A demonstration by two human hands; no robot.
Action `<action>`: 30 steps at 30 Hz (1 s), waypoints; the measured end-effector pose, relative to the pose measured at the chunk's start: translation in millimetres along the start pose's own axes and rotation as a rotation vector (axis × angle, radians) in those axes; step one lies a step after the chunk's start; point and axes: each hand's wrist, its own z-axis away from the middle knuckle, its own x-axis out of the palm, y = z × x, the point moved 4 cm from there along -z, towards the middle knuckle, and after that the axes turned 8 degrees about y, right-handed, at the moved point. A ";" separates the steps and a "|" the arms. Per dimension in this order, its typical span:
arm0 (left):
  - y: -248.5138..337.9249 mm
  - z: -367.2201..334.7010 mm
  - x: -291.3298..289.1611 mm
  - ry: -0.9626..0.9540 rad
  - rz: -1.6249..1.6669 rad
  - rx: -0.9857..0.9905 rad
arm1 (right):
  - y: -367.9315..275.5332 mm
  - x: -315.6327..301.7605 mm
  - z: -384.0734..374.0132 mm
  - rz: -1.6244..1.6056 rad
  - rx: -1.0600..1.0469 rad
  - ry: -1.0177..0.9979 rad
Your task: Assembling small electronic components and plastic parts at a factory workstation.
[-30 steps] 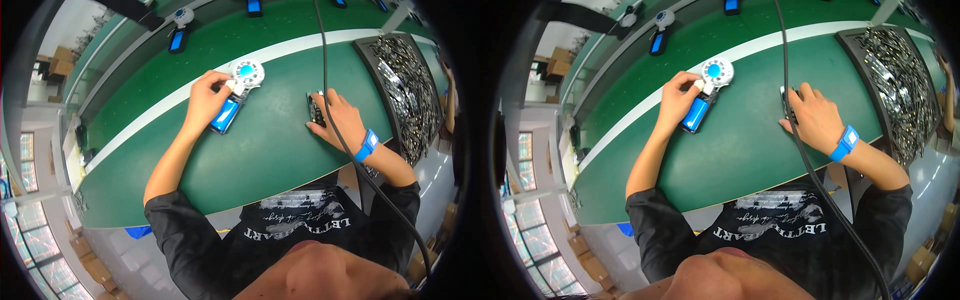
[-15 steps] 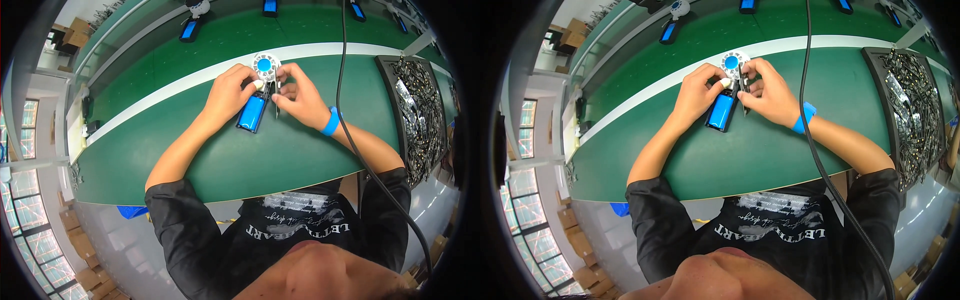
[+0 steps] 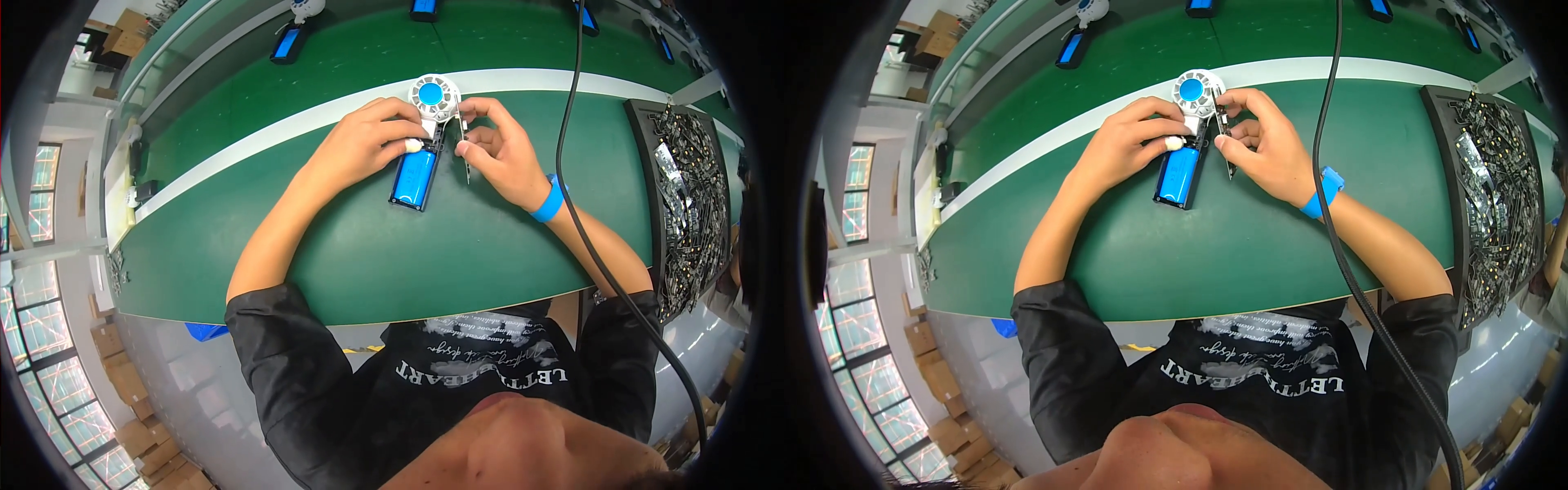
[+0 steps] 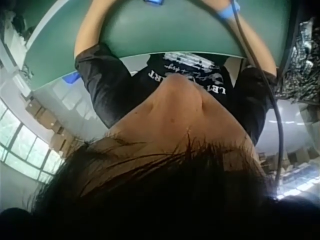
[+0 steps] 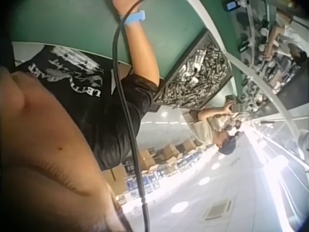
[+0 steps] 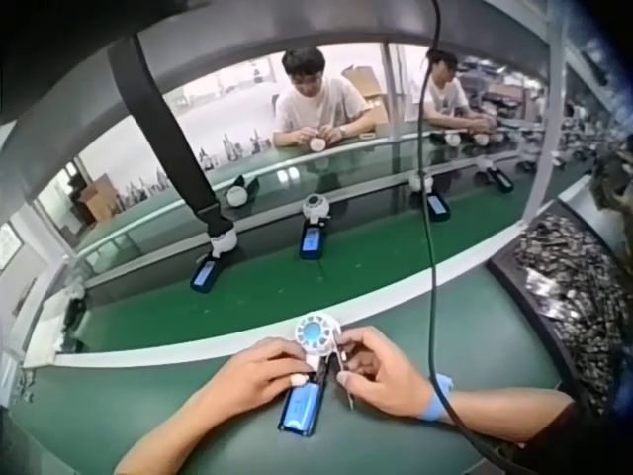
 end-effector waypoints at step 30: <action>9.4 9.7 21.5 0.384 0.303 -0.383 | -7.9 8.7 5.9 0.100 -0.110 -0.028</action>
